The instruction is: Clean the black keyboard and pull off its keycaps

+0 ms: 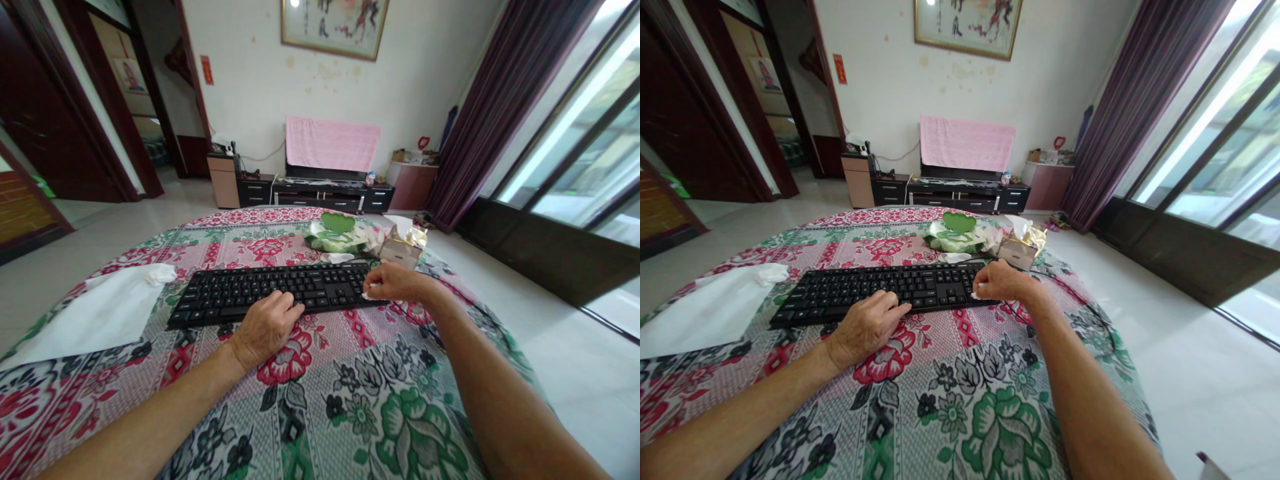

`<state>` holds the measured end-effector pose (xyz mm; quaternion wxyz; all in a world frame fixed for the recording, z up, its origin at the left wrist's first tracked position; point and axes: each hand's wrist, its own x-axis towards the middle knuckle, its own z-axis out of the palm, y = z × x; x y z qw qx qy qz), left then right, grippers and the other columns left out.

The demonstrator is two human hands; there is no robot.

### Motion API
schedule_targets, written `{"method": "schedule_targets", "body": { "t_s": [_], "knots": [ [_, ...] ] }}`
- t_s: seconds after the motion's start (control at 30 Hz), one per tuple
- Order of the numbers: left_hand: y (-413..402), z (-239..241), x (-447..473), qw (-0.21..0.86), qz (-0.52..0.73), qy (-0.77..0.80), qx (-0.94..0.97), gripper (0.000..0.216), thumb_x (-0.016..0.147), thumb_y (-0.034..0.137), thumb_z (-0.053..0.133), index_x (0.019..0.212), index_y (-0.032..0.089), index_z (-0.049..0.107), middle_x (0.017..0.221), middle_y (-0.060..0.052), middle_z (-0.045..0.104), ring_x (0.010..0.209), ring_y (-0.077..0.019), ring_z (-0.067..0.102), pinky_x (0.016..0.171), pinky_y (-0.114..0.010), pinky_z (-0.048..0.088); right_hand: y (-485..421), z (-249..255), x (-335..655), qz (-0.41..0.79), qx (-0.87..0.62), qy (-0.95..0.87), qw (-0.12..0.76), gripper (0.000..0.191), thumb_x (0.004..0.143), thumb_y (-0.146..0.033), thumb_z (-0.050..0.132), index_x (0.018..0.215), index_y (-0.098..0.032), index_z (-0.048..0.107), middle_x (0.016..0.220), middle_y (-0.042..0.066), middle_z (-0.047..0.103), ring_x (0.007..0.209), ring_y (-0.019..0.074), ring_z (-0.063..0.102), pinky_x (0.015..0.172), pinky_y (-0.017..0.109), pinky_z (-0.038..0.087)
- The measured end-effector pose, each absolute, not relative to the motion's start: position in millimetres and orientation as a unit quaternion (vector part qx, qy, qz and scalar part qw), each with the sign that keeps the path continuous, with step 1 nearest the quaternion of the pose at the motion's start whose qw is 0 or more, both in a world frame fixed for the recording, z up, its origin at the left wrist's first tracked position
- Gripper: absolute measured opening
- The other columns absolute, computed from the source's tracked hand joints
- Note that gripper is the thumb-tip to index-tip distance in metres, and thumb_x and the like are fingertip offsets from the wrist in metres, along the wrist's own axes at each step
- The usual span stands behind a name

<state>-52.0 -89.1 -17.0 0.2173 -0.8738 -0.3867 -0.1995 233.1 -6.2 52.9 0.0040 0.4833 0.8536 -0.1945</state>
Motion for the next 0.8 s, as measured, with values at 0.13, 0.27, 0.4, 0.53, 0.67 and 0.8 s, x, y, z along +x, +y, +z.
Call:
{"method": "schedule_targets", "body": {
  "t_s": [0.13,0.27,0.4,0.53,0.67,0.8],
  "knots": [
    [-89.0,-17.2,-52.5,0.215,-0.196,-0.389,-0.874,0.022,0.089,0.015,0.043,0.094,0.016,0.065,0.074,-0.004,0.051,0.071,-0.017,0.046,0.062,-0.029,0.045,-7.1,52.2,230.9,-0.198,0.469,0.861,-0.01,0.018,0.071,-0.027,0.054,0.076,-0.018,0.069,0.064,0.001,0.063,0.056,0.0102,0.049,0.055,0.023,0.037],
    [-89.3,-16.9,-52.7,0.22,-0.197,-0.389,-0.873,0.022,0.09,0.016,0.043,0.094,0.017,0.065,0.073,-0.004,0.05,0.07,-0.0167,0.045,0.061,-0.028,0.044,-8.8,50.2,226.8,-0.172,0.478,0.861,0.02,0.012,0.068,-0.022,0.056,0.068,-0.018,0.067,0.059,0.0,0.06,0.056,0.0098,0.049,0.058,0.023,0.037],
    [-89.8,-15.9,-52.3,0.222,-0.198,-0.387,-0.873,0.022,0.089,0.015,0.043,0.094,0.017,0.065,0.074,-0.004,0.05,0.071,-0.0166,0.045,0.062,-0.028,0.044,-10.0,57.0,238.7,-0.184,0.531,0.826,0.051,0.01,0.068,-0.021,0.056,0.067,-0.018,0.066,0.059,0.0,0.059,0.053,0.0093,0.048,0.056,0.023,0.038],
    [-89.4,-15.9,-52.4,0.216,-0.201,-0.387,-0.874,0.022,0.089,0.015,0.043,0.094,0.017,0.065,0.074,-0.004,0.05,0.07,-0.0173,0.045,0.061,-0.029,0.044,-11.2,61.5,244.0,-0.182,0.551,0.813,0.048,0.011,0.068,-0.022,0.055,0.068,-0.017,0.066,0.059,0.0,0.058,0.052,0.0095,0.047,0.051,0.023,0.036],
    [-89.2,-16.2,-52.6,0.219,-0.202,-0.386,-0.873,0.021,0.089,0.015,0.044,0.095,0.016,0.064,0.073,-0.004,0.05,0.071,-0.017,0.045,0.06,-0.028,0.044,-11.3,59.1,242.9,-0.197,0.534,0.821,0.043,0.012,0.066,-0.02,0.055,0.069,-0.017,0.066,0.061,0.0,0.059,0.053,0.0092,0.047,0.051,0.022,0.036],
    [-89.8,-15.4,-51.8,0.215,-0.201,-0.39,-0.872,0.022,0.089,0.016,0.044,0.095,0.016,0.065,0.074,-0.004,0.051,0.071,-0.0166,0.046,0.061,-0.028,0.044,-8.9,59.6,253.3,-0.214,0.585,0.78,0.063,0.011,0.067,-0.021,0.055,0.07,-0.017,0.065,0.056,-0.001,0.055,0.046,0.0081,0.044,0.046,0.022,0.034]
  ]
}}
